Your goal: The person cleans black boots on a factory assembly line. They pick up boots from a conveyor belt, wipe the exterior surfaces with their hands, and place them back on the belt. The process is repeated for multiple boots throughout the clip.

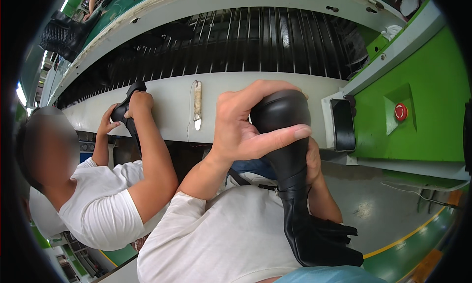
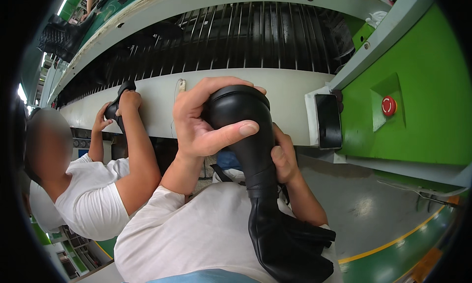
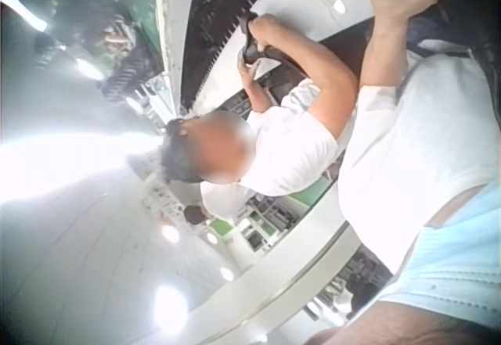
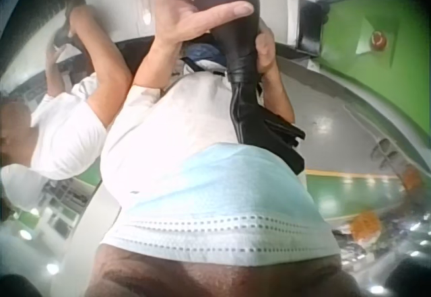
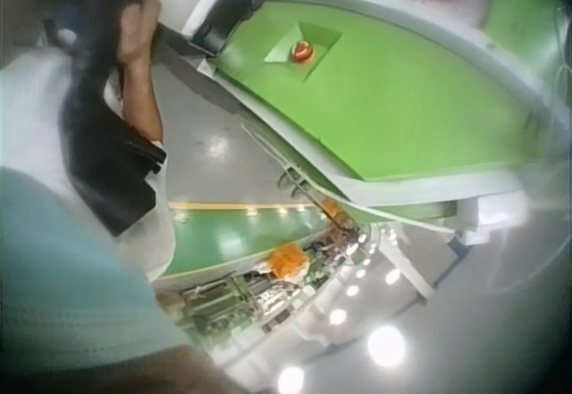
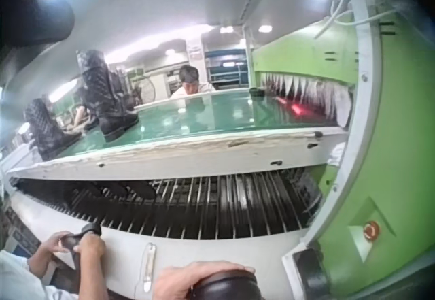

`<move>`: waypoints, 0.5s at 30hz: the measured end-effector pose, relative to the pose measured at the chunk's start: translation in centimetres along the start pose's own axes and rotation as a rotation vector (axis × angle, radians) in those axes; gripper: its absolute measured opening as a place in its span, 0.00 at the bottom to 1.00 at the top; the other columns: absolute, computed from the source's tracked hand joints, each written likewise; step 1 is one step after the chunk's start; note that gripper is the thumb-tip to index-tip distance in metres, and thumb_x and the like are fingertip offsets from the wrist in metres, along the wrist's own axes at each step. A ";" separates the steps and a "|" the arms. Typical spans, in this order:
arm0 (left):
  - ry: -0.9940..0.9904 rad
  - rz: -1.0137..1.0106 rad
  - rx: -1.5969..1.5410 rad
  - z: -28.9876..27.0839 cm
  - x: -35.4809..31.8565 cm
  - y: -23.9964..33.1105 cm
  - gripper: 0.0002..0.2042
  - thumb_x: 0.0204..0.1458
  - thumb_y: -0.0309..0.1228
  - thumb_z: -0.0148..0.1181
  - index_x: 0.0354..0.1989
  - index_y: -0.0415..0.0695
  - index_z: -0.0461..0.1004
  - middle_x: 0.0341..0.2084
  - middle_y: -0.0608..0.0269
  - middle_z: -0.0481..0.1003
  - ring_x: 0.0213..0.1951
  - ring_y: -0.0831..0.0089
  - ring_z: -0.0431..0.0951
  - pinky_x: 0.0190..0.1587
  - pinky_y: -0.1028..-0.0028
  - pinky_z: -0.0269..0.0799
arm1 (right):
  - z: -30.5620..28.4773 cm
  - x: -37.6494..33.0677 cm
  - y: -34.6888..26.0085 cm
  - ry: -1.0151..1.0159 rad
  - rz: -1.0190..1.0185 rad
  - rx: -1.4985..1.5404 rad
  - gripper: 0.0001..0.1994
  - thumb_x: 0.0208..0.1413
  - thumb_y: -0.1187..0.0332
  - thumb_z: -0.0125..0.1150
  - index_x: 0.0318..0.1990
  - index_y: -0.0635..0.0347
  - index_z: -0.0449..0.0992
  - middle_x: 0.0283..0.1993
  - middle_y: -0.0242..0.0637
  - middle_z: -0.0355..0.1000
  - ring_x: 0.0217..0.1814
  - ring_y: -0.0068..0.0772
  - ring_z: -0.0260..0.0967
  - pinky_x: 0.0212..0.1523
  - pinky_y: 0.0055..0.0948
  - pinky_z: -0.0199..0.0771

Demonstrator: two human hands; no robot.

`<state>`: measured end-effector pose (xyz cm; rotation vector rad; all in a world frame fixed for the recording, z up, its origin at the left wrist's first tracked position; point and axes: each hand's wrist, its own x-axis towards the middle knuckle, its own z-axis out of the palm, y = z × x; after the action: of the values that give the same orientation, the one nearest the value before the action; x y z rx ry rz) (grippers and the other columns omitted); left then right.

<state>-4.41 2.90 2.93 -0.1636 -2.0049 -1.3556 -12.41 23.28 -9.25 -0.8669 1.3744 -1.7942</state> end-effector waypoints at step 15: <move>0.292 -0.097 -0.365 1.1 -2.8 -1.7 0.31 0.51 0.30 0.82 0.62 0.30 0.77 0.53 0.34 0.85 0.57 0.47 0.87 0.63 0.54 0.84 | -1.6 -1.9 7.1 0.602 -0.407 -0.556 0.30 0.69 0.68 0.73 0.74 0.68 0.69 0.70 0.56 0.75 0.70 0.47 0.76 0.75 0.44 0.72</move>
<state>-3.64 3.84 -0.32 -0.0302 -1.5316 -1.6937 -11.78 24.40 -16.70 -0.9772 2.2925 -2.1179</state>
